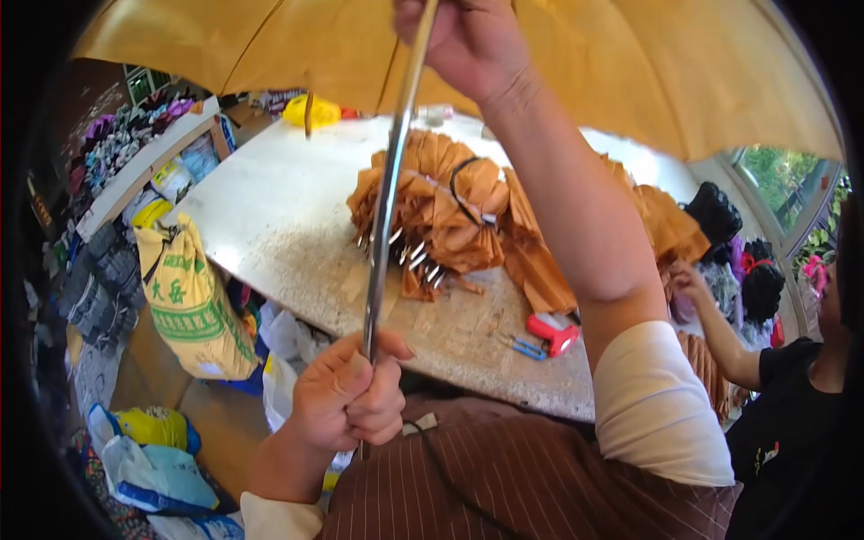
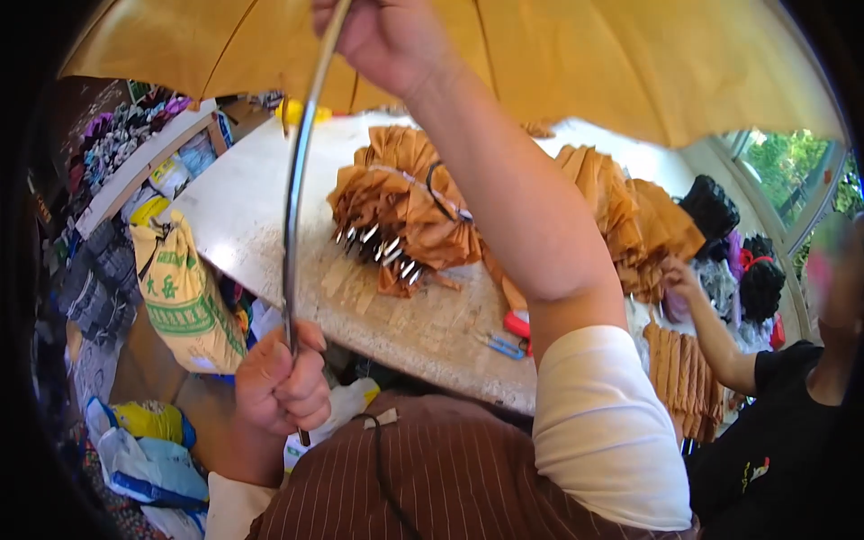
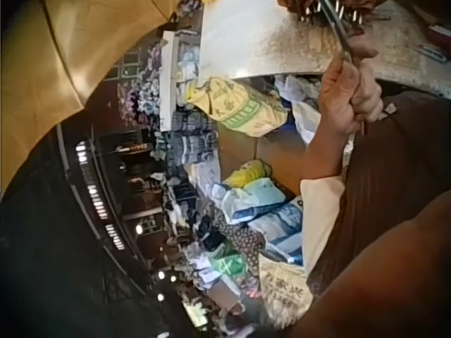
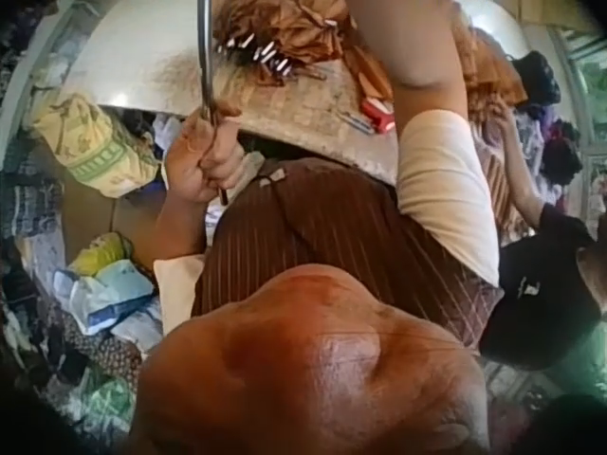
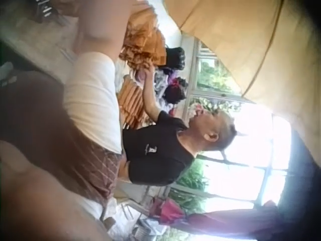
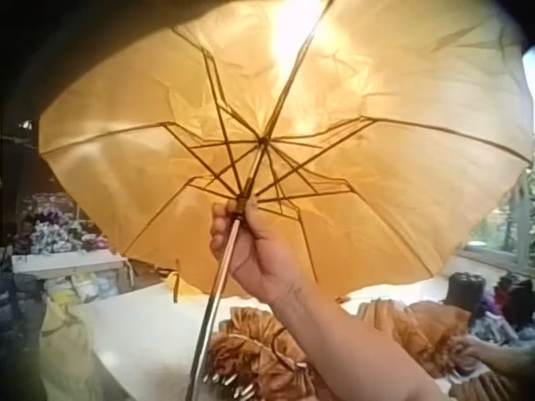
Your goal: Trimming excess material and finishing the assembly of umbrellas using hand tools.
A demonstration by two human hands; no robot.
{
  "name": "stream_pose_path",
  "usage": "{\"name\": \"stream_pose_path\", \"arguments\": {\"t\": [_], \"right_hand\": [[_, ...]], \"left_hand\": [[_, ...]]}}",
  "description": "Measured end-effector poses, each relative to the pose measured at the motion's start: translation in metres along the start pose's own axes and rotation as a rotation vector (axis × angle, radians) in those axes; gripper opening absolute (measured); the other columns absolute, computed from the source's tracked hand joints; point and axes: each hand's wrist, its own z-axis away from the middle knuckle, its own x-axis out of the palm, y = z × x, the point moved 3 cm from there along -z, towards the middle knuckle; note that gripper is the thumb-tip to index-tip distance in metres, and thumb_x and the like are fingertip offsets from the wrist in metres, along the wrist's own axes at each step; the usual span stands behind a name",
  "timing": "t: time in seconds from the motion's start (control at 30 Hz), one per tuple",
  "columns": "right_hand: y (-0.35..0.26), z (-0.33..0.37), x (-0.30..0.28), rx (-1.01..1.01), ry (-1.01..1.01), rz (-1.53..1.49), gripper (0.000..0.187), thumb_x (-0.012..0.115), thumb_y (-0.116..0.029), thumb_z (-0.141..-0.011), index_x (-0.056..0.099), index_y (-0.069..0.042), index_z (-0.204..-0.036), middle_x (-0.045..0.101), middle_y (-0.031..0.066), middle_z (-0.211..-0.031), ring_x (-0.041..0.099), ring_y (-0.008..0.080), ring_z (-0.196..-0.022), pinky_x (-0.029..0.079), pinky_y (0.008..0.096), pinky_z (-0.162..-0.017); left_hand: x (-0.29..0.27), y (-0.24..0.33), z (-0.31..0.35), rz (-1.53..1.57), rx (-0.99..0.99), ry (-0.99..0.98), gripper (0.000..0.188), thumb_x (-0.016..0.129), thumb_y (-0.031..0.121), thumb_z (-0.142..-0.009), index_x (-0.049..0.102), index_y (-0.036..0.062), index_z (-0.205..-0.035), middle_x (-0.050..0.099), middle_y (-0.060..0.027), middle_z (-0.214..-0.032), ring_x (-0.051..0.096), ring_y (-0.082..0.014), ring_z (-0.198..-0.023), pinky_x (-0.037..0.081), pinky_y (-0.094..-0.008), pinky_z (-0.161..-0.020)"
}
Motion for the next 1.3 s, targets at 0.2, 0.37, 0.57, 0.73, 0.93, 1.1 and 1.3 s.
{"name": "stream_pose_path", "arguments": {"t": [0.2,0.37,0.57,0.73,0.93,1.1,1.3], "right_hand": [[0.095,0.099,0.058,0.14,0.234,-0.33,0.018,0.052,-0.022,-0.096,0.058,-0.006,-0.102,0.063,0.009,-0.098,0.061,0.0161,-0.083,0.048,0.0315,-0.08],[0.12,0.225,0.045,0.897,0.004,0.591,0.043,0.038,-0.041,-0.099,0.059,-0.003,-0.095,0.061,0.0083,-0.088,0.057,0.0162,-0.078,0.05,0.0333,-0.072],[0.115,0.48,0.001,1.31,0.094,2.014,0.02,0.054,-0.018,-0.082,0.064,-0.001,-0.079,0.063,0.0172,-0.08,0.058,0.0327,-0.073,0.049,0.0411,-0.07],[0.105,0.533,0.001,1.072,0.286,2.331,0.026,0.051,-0.017,-0.083,0.053,-0.003,-0.105,0.055,0.0178,-0.096,0.055,0.0351,-0.084,0.047,0.0416,-0.068],[0.077,0.526,0.0,1.187,1.128,1.257,0.018,0.047,-0.012,-0.088,0.06,-0.002,-0.095,0.062,0.0105,-0.085,0.056,0.0219,-0.061,0.047,0.0336,-0.057],[0.086,0.497,0.046,0.809,1.62,0.257,0.028,0.046,-0.021,-0.096,0.054,-0.002,-0.116,0.053,0.0003,-0.081,0.041,0.0045,-0.054,0.03,0.0145,-0.042],[0.111,0.43,0.109,1.096,1.158,0.219,0.037,0.053,-0.027,-0.096,0.057,-0.001,-0.121,0.053,-0.0016,-0.072,0.039,0.004,-0.053,0.028,0.0151,-0.043]], "left_hand": [[-0.004,-0.01,0.008,-0.002,0.067,0.137,0.029,0.046,0.018,-0.098,0.037,0.0014,-0.119,0.038,-0.002,-0.059,0.028,-0.0078,-0.042,0.026,-0.0246,-0.037],[0.011,-0.009,0.02,0.495,-0.037,-0.074,0.021,0.047,0.016,-0.097,0.035,0.003,-0.108,0.045,-0.0055,-0.061,0.042,-0.0131,-0.044,0.041,-0.0293,-0.042],[0.009,-0.041,0.025,0.275,-0.225,0.189,0.022,0.052,0.016,-0.095,0.034,0.006,-0.104,0.053,-0.0111,-0.067,0.059,-0.0324,-0.056,0.053,-0.046,-0.059],[-0.048,-0.061,0.039,0.223,-0.344,0.177,0.031,0.054,0.018,-0.093,0.039,0.0031,-0.116,0.061,-0.0186,-0.088,0.065,-0.0411,-0.082,0.053,-0.0469,-0.075],[-0.127,-0.071,0.054,-0.062,-0.473,0.374,0.029,0.051,0.019,-0.094,0.047,0.0013,-0.118,0.062,-0.0187,-0.099,0.064,-0.0315,-0.087,0.053,-0.0399,-0.079],[-0.169,-0.073,0.079,-0.156,-0.37,0.767,0.033,0.054,0.019,-0.094,0.048,0.0012,-0.122,0.062,-0.0126,-0.091,0.064,-0.0235,-0.075,0.054,-0.0345,-0.067],[-0.168,-0.076,0.08,-0.286,-0.25,0.865,0.031,0.054,0.019,-0.095,0.048,0.003,-0.121,0.059,-0.0082,-0.078,0.061,-0.0174,-0.06,0.049,-0.0267,-0.054]]}}
